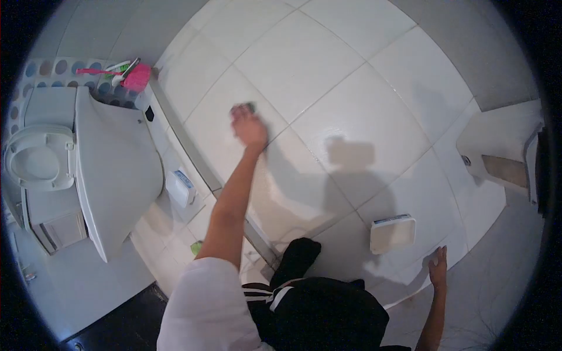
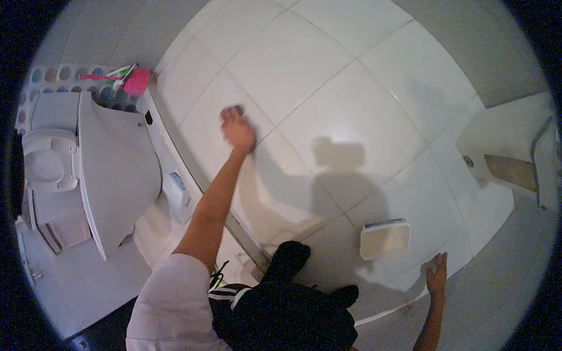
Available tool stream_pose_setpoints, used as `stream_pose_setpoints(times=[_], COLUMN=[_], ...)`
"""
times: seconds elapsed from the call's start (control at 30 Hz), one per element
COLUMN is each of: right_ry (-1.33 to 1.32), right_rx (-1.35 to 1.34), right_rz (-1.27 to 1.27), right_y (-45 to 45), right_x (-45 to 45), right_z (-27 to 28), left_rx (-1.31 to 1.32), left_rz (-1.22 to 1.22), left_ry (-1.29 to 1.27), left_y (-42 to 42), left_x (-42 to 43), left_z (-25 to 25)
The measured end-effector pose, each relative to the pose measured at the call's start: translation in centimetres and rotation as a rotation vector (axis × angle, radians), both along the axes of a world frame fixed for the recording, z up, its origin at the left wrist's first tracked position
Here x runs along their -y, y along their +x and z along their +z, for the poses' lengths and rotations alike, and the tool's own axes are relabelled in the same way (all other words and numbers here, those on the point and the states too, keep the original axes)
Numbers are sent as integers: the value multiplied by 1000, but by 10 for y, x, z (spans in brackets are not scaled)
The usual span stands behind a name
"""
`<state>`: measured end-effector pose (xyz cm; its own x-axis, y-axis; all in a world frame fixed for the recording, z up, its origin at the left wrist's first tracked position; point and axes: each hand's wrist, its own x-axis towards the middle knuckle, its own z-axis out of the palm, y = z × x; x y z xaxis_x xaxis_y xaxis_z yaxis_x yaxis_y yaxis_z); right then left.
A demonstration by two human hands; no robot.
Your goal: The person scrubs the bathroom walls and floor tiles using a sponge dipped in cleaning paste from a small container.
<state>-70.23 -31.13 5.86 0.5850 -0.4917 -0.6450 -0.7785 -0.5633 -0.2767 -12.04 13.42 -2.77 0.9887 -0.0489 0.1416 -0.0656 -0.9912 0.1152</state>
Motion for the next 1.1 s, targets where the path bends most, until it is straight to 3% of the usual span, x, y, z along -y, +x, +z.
stream_pose_setpoints(times=[0.03, 0.07, 0.13, 0.23, 0.27, 0.33, 0.47, 0.53, 0.57, 0.63, 0.73, 0.77, 0.83, 0.9, 0.93, 1.0, 1.1], right_ry=[-5, -1, -35, 24, 33, 103, 21, 16, 7, 42, 100, 123, 151, 174, 216, 259, 367], right_rx=[-30, -31, -108, -215, -227, 72, 73, -44, -161, -219, -251, -231, -215, -197, -194, -201, -40], right_rz=[-5, 1, -9, -33, -36, -272, -237, -234, -211, -209, -215, -219, -268, -315, -310, -295, -210], right_y=[2, 4, 7, 27, 24, 14, -43, -54, -57, -59, -49, -46, -39, -35, -34, -30, -24], right_x=[1, 2, 5, 5, 5, 6, 8, -9, -16, -30, -48, -51, -58, -62, -62, -58, -45], right_z=[1, -1, -8, 8, 13, 22, 21, 35, 44, 53, 62, 65, 64, 58, 55, 43, 29], left_rx=[-44, 79, -31, -77, -50, -92, -274, -376, -387, -318, -223, -269, -572, -591, -587, -643, -488], left_rz=[-111, -238, -456, -619, -656, -531, -634, -547, -546, -283, -93, -190, -16, 87, 93, 447, 363], left_ry=[-141, -145, -15, -113, -1, 22, 29, -5, -6, -61, -3, 72, 35, -13, -14, 144, 159], left_y=[5, 6, -26, -28, -15, 5, -68, -120, -124, -131, -150, -173, -245, -309, -306, -280, -215], left_x=[29, 63, 129, 124, 112, 76, -53, -118, -120, -130, -114, -119, -105, -87, -73, -49, -71], left_z=[1, -13, 12, 17, 12, 9, 29, 35, 34, 31, 8, 5, 22, 11, 8, 3, -2])
